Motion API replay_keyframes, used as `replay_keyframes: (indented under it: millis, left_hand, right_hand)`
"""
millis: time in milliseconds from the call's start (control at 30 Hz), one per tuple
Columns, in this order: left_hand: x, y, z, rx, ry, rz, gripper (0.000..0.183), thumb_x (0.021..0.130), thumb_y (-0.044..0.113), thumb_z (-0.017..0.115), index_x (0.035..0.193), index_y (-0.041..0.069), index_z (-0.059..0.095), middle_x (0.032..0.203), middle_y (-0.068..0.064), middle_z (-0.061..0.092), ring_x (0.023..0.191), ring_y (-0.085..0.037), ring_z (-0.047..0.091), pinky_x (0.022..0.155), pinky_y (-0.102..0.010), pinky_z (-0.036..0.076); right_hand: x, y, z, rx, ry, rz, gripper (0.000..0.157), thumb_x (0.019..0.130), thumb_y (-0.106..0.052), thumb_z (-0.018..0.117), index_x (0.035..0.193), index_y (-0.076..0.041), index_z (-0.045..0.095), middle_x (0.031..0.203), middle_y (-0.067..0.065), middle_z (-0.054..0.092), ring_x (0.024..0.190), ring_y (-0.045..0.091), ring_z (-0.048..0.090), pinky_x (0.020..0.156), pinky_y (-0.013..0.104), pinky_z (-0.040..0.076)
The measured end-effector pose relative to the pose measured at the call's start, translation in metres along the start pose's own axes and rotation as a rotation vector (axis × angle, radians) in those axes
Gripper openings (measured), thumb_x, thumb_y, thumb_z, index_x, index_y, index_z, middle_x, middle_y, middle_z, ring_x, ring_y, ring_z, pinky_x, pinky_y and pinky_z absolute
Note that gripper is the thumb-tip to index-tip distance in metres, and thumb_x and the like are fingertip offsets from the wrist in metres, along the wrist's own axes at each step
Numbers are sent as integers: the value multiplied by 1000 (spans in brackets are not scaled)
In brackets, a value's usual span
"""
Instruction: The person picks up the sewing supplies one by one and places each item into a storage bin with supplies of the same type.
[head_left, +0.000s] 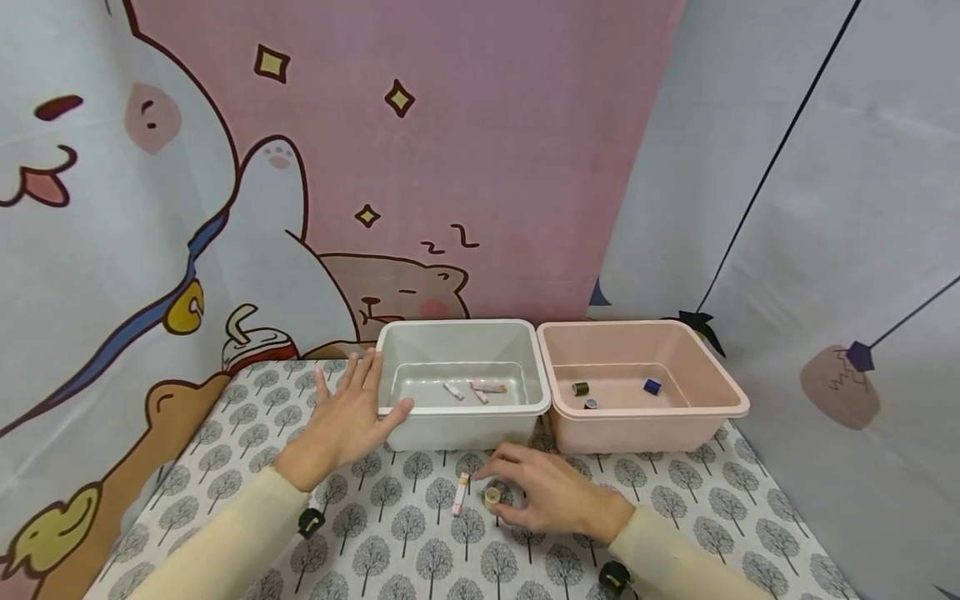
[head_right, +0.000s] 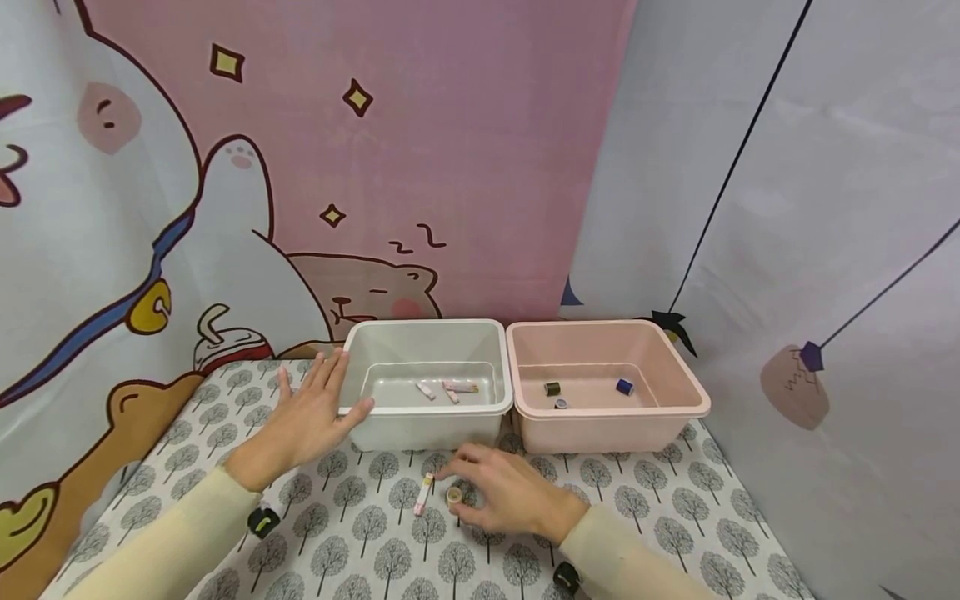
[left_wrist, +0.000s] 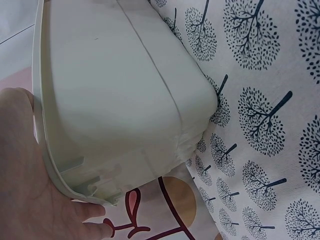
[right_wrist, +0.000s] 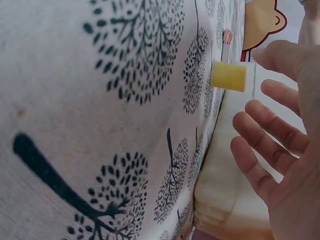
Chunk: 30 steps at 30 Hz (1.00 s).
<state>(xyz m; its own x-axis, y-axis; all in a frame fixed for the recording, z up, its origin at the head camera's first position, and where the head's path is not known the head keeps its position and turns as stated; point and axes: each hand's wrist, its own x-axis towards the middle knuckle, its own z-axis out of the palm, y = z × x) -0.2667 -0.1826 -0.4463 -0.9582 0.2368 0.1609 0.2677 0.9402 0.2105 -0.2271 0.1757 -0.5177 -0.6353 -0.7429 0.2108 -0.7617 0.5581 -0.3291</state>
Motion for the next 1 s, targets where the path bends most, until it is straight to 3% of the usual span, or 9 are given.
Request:
replay_keyframes:
  millis: [367,533,800,1000]
  left_hand:
    - [-2,0,0,6,5,10,110,116,82,31,185,-2,13,196,-20,6,182,-51,9,134,-91,-11]
    - [-1,1,0,3,6,7,110,116,82,31,185,-2,13,196,-20,6,182,-51,9,133,-92,-11]
    - [-1,0,0,1,14,9,110,117,81,32,185,-2,13,196,-21,8,182,-52,10,134,-91,-10]
    - [-1,1,0,6,16,11,110,116,82,32,185,-2,14,196,-21,10,182,-53,11,133,-92,-10]
  right_hand:
    - [2,1,3,66,-38,18,50,101,-32,93,148,-24,78,139,-9,75,111,5,76,94,19,65]
    - [2,3,3,106,-57,31,49,101,-29,93,147,-22,79,134,-7,77,110,1,76,89,16,64]
    - [3,5,6,130,-68,28,36,102,-24,92,137,-21,83,123,-11,78,98,-3,72,81,11,60]
    - [4,4,7,126,-70,30,29,103,-21,91,131,-23,85,121,-12,78,98,-6,71,84,11,60]
